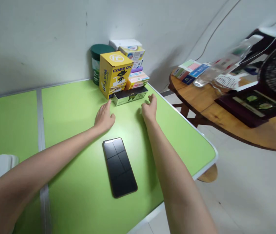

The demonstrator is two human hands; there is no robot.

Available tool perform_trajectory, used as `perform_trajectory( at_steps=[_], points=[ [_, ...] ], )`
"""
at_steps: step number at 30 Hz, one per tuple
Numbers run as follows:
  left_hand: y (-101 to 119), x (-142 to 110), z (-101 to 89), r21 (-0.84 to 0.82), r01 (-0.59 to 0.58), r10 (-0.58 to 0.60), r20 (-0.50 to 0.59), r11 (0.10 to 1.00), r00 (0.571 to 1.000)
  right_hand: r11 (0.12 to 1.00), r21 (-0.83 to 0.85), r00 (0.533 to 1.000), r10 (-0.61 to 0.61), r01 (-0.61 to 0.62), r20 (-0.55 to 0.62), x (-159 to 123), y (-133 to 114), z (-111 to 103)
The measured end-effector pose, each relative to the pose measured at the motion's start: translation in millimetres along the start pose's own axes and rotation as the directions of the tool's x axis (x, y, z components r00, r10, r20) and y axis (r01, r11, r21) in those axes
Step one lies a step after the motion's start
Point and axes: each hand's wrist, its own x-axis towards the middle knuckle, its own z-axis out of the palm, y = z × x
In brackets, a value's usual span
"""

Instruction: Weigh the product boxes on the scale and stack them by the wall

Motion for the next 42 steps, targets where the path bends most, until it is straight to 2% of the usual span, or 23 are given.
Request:
perform_trajectory(
  at_steps=[4, 7, 13, 17, 19, 22, 25, 28, 31, 34, 37, 39, 42],
  points=[
    [2, 9, 5.5, 0.015, 0.010, -0.010, -0.014, 1.000, 1.000, 0.999, -0.038, 0.999, -0.024, 0.022, -0.047, 26, 12, 15],
    [1, 11, 7.7, 0.008, 0.021, -0.021, -0.019, 1.000, 1.000, 0.999, -0.007, 0.999, -0.037, 0.037, -0.034, 33, 18, 18],
    [-1, 6, 4.7, -0.048, 0.046, -0.049, -0.067, 0.998, 0.997, 0.997, -0.079, 1.000, -0.012, 0.010, -0.028, 8, 2, 5],
    [-6, -5, -5.7, -0.070, 0.104, -0.111, -0.108, 0.992, 0.988, 0.984, -0.160, 0.993, -0.063, 0.079, 0.102, -26, -18, -10],
    [-11, -13, -15.8, -0.116, 0.105, -0.110, -0.036, 0.988, 0.993, 0.978, -0.173, 0.976, -0.079, 0.116, 0.205, -43, -26, -22],
    [-22, -33, -43.1, -0.165, 0.093, -0.080, 0.084, 0.982, 0.993, 0.991, -0.124, 0.930, -0.009, 0.058, 0.368, -67, -40, -38],
    [-38, -65, -92.0, -0.161, 0.081, -0.062, 0.121, 0.984, 0.991, 0.994, -0.063, 0.850, -0.046, 0.092, 0.525, -93, -65, -45],
    [-54, -112, -161.4, -0.170, 0.057, -0.027, 0.175, 0.984, 0.984, 0.984, 0.000, 0.720, -0.132, 0.179, 0.682, -130, -101, -34],
    [-76, -168, -234.4, -0.115, 0.086, -0.062, 0.197, 0.990, 0.978, 0.967, 0.076, 0.576, -0.207, 0.244, 0.791, -179, -137, -6],
    [-110, -221, -288.9, -0.034, 0.180, -0.173, 0.152, 0.983, 0.973, 0.933, 0.141, 0.448, -0.287, 0.331, 0.847, -232, -165, 33],
    [-147, -264, -314.6, -0.023, 0.267, -0.265, 0.086, 0.963, 0.961, 0.899, 0.162, 0.337, -0.313, 0.407, 0.888, -274, -183, 70],
    [-167, -283, -318.8, -0.046, 0.318, -0.314, 0.080, 0.947, 0.946, 0.884, 0.148, 0.277, -0.291, 0.443, 0.916, -291, -191, 87],
    [-189, -300, -316.1, -0.110, 0.377, -0.361, 0.138, 0.920, 0.922, 0.847, 0.084, 0.195, -0.216, 0.526, 0.957, -294, -198, 98]
  ],
)
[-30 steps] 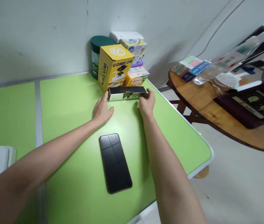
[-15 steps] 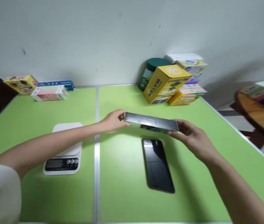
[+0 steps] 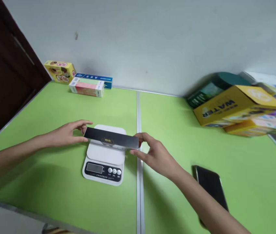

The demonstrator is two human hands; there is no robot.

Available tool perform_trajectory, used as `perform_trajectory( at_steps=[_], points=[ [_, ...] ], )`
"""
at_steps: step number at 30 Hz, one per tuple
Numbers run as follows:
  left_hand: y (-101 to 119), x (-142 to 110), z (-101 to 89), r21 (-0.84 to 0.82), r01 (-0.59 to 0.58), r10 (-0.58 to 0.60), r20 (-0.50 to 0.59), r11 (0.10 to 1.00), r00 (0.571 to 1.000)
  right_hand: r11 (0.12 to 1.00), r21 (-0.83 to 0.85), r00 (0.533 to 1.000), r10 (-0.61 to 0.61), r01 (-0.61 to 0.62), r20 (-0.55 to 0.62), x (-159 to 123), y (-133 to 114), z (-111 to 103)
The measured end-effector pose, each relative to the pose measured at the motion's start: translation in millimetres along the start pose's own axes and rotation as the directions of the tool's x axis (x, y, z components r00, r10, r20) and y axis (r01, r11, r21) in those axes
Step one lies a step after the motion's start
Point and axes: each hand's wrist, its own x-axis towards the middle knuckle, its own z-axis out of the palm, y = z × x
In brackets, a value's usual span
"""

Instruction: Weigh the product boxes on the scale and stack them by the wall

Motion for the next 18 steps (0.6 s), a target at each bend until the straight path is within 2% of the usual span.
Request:
perform_trajectory(
  at_steps=[3, 5, 9, 12, 15, 18],
  points=[
    [-17, -2, 3.0, -0.063, 0.001, 0.001, 0.040, 0.998, 0.999, 0.990, -0.137, 0.993, 0.055, -0.040, 0.106, 2, 5, -11],
    [-25, -1, 5.2, -0.107, -0.023, 0.029, 0.055, 0.994, 0.998, 0.981, -0.189, 0.988, 0.076, -0.049, 0.137, 1, 8, -17],
    [-30, 6, 7.4, -0.202, -0.112, 0.127, 0.066, 0.973, 0.990, 0.983, -0.167, 0.991, 0.094, -0.076, 0.099, 5, 6, -16],
    [-32, 16, 0.5, -0.211, -0.147, 0.159, 0.040, 0.966, 0.986, 0.980, -0.148, 0.989, 0.142, -0.135, 0.039, 23, -4, -11],
    [-40, 31, -17.5, -0.209, -0.146, 0.136, -0.060, 0.967, 0.989, 0.986, -0.079, 0.989, 0.148, -0.149, -0.026, 56, -14, -7],
    [-54, 53, -44.1, -0.172, -0.154, 0.107, -0.251, 0.973, 0.962, 0.992, 0.026, 0.990, 0.125, -0.123, -0.067, 103, -25, 1]
  ],
)
